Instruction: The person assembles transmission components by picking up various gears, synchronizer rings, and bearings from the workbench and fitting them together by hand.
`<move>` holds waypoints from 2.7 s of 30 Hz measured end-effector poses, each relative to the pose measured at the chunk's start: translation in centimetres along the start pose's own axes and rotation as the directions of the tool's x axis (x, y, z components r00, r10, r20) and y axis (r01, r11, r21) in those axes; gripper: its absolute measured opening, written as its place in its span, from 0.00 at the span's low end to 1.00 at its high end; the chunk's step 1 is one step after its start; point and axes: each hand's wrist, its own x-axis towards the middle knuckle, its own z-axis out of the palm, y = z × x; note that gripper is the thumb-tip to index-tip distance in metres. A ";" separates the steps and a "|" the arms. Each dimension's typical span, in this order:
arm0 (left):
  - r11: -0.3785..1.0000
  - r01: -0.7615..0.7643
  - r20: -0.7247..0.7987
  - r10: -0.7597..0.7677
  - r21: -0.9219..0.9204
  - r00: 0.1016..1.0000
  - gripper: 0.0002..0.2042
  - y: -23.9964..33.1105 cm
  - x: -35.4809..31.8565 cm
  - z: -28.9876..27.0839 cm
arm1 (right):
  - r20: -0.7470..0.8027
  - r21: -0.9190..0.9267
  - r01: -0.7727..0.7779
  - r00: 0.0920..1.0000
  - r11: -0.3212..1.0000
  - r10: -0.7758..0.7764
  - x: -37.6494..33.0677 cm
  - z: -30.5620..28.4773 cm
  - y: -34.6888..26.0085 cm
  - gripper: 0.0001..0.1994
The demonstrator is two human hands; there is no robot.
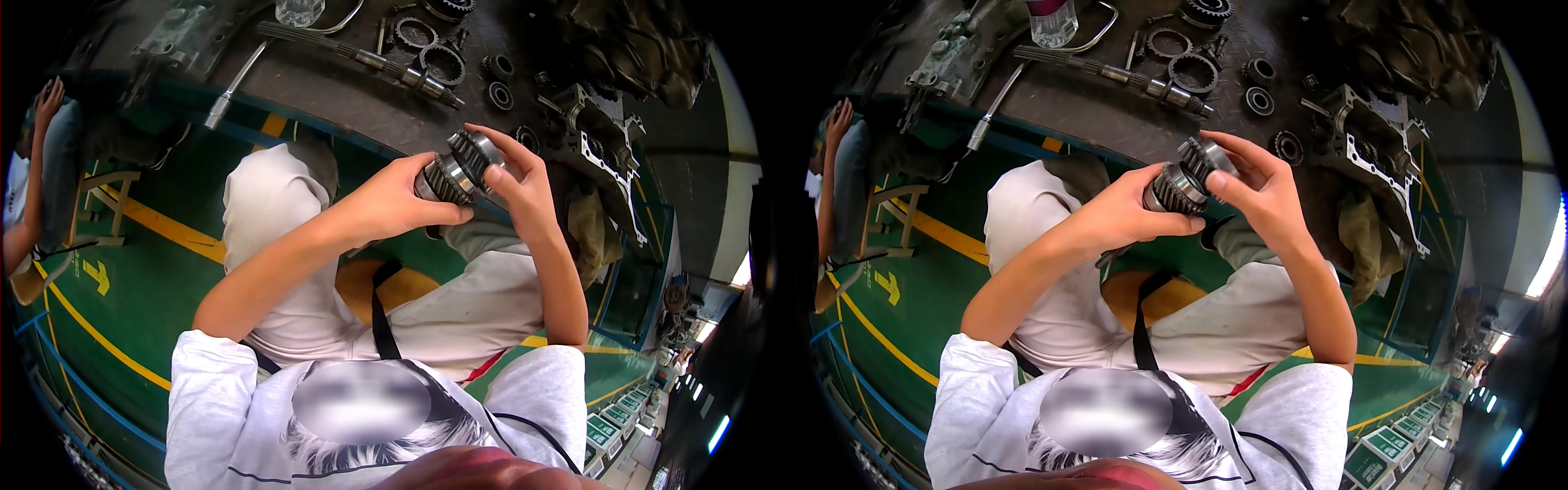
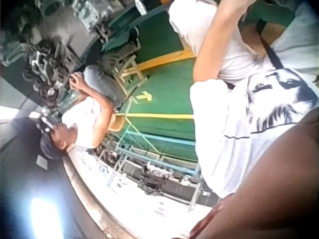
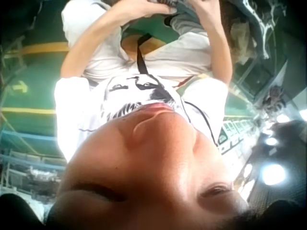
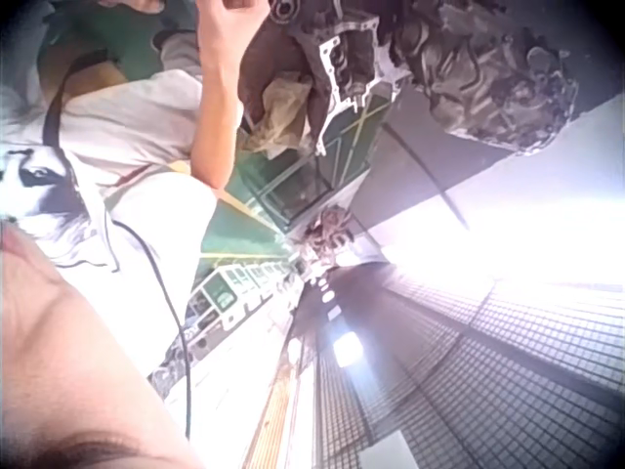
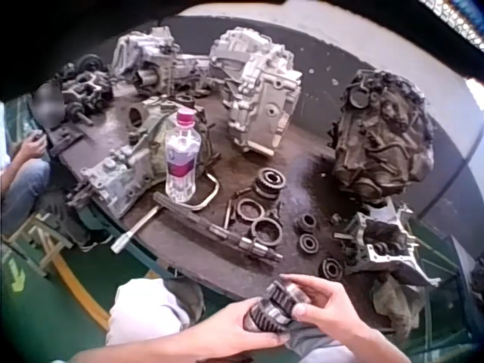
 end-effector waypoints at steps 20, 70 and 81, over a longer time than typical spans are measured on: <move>0.970 -0.209 -0.055 0.217 0.125 0.975 0.22 -1.8 0.5 -0.4 | 0.031 -0.226 0.267 0.963 0.937 -0.267 -0.2 0.8 0.5 0.35; 0.906 -0.146 0.039 0.142 0.398 0.989 0.29 -1.3 -0.4 -0.1 | 0.304 -0.604 0.360 0.929 0.711 -0.212 -2.3 -0.1 -2.3 0.36; 0.920 -0.285 -0.022 0.302 0.268 0.953 0.33 -0.9 -0.2 0.4 | 0.131 -0.600 0.443 0.876 0.666 -0.465 -2.2 1.5 -2.3 0.38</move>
